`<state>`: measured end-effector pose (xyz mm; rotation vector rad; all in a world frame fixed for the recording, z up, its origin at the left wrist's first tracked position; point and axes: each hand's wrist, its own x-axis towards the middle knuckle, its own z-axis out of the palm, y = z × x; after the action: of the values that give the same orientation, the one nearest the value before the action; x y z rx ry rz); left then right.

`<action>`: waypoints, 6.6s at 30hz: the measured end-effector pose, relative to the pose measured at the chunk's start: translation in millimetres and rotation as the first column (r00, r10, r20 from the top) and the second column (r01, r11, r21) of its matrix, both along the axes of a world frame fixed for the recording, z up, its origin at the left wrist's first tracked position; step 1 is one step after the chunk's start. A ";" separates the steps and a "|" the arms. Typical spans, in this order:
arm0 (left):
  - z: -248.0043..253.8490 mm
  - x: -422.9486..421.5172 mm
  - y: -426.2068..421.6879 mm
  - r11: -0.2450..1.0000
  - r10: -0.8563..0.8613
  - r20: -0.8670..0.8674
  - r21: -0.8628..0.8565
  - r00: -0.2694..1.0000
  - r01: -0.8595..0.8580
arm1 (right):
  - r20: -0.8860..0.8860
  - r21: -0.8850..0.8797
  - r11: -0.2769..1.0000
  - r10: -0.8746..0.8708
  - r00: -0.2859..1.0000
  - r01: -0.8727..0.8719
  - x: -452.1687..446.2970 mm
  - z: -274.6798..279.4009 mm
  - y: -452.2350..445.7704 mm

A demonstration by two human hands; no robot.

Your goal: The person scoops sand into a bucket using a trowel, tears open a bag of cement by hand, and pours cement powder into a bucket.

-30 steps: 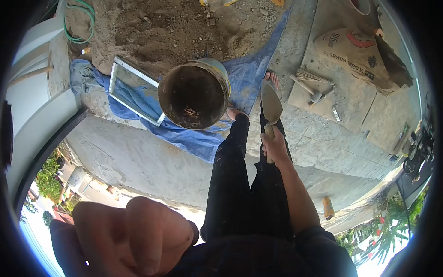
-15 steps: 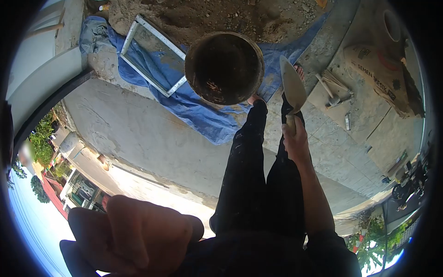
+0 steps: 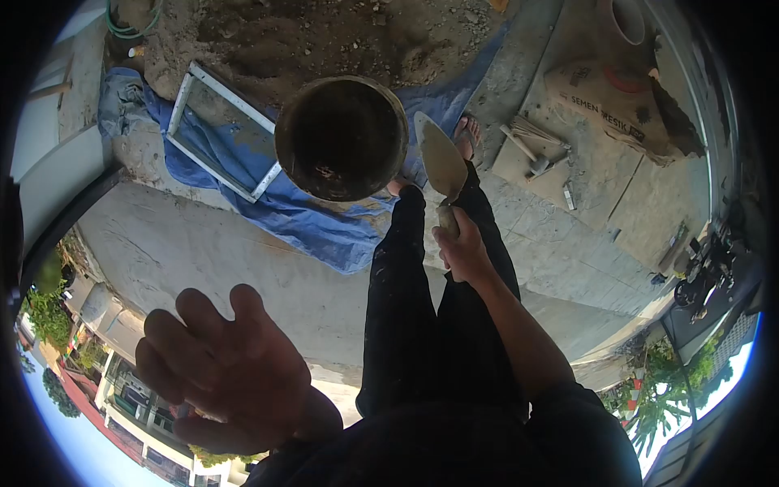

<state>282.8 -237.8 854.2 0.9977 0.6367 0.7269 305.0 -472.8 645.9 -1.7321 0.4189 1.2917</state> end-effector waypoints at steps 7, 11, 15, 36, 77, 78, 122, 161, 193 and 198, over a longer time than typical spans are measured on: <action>-131.4 -49.8 -57.5 0.725 -0.649 -0.633 -0.346 0.422 0.596 | 0.029 -0.096 0.995 -0.013 1.000 0.016 3.8 13.6 -16.2; -165.2 -17.5 -113.3 0.563 -0.815 -0.428 -0.747 0.391 0.354 | 0.305 -0.023 0.972 0.231 0.924 -0.235 -1.9 18.2 -34.9; -189.4 33.2 -146.9 0.405 -0.889 -0.279 -0.850 0.363 0.336 | 0.680 -0.139 0.889 0.406 0.610 -0.437 8.2 26.0 -52.8; -227.1 236.3 -282.2 0.397 -0.910 -0.384 -0.704 0.154 0.589 | -0.149 0.443 0.861 -0.207 0.967 0.252 217.1 10.6 -234.6; -245.3 -67.3 -106.4 0.812 -0.576 -0.724 -0.560 0.380 0.164 | 0.192 -0.030 0.997 -0.067 0.979 0.074 200.8 -253.9 96.8; -244.4 -72.8 -106.2 0.807 -0.586 -0.721 -0.561 0.370 0.183 | 0.294 -0.059 0.998 0.001 0.956 0.017 206.4 -247.5 94.3; -327.3 683.1 -565.1 -0.458 -0.701 -0.713 0.460 0.010 0.760 | -0.005 -0.812 0.450 0.631 0.775 -0.371 654.3 -133.0 -546.7; -343.7 706.4 -616.0 -0.670 -0.653 -0.755 0.541 -0.057 0.509 | 0.069 -0.335 0.517 -0.820 0.568 0.788 323.9 21.1 -450.7; -309.2 545.0 -425.0 -0.676 -0.198 -0.745 -0.367 -0.637 0.639 | 0.041 -0.183 0.461 -0.879 0.476 0.868 408.5 -206.6 -448.9; -241.5 614.1 -494.2 -0.543 -0.429 -0.898 0.171 -0.096 0.822 | -0.096 -0.166 0.393 -0.919 0.382 0.905 398.3 -207.2 -460.7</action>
<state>896.9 -732.0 612.6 2.3214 -0.5966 -0.9131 703.3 -933.5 438.6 -1.0665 1.3520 0.5484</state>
